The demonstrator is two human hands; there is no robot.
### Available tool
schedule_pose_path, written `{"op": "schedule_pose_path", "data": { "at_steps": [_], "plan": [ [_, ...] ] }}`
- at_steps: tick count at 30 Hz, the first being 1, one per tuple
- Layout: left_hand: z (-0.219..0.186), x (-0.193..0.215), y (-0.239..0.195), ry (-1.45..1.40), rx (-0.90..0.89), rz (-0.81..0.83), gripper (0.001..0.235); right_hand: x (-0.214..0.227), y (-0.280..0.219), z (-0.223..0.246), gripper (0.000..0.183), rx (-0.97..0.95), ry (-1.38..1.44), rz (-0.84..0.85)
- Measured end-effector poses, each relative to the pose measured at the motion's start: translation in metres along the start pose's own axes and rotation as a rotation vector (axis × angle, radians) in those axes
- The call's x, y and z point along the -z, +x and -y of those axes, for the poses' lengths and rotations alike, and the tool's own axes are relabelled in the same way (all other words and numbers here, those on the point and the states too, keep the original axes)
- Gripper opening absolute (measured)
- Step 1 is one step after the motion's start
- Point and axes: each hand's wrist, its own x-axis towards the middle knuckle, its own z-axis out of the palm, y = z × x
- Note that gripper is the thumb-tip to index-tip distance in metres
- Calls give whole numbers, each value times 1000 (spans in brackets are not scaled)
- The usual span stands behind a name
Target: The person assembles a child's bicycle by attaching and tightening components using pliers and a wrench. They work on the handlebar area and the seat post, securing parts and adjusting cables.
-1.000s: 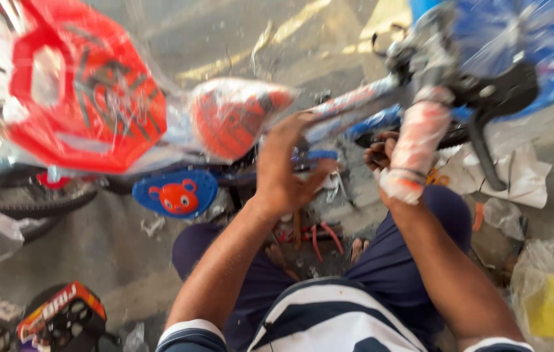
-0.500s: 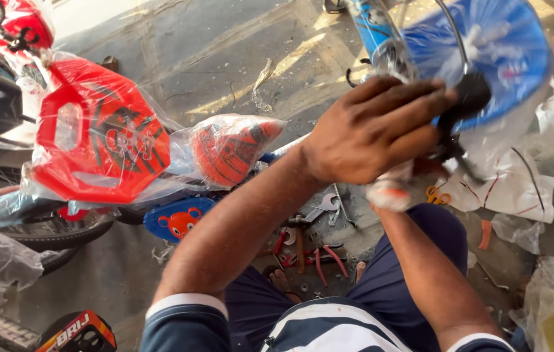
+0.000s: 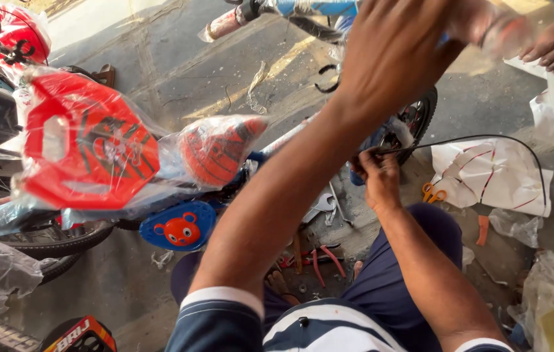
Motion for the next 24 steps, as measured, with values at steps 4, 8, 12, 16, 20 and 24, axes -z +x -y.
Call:
{"op": "schedule_pose_path", "data": {
  "at_steps": [4,8,12,16,20,24],
  "plan": [
    [28,-2,-104,-15,41,-240,46,0,31,35,17,126,-23,-144],
    [56,-21,-185,-108,417,-41,38,-1,64,35,19,446,50,-44],
    [88,-43,-215,-40,518,152,55,1,86,18,20,566,-19,-55],
    [104,-76,-211,8,399,106,71,14,88,5,19,598,-108,-61],
    [111,-109,-196,35,465,181,71,10,92,3,28,578,-202,-116],
    [113,-122,-200,131,402,107,68,9,88,5,25,544,-301,-71]
  ]
}}
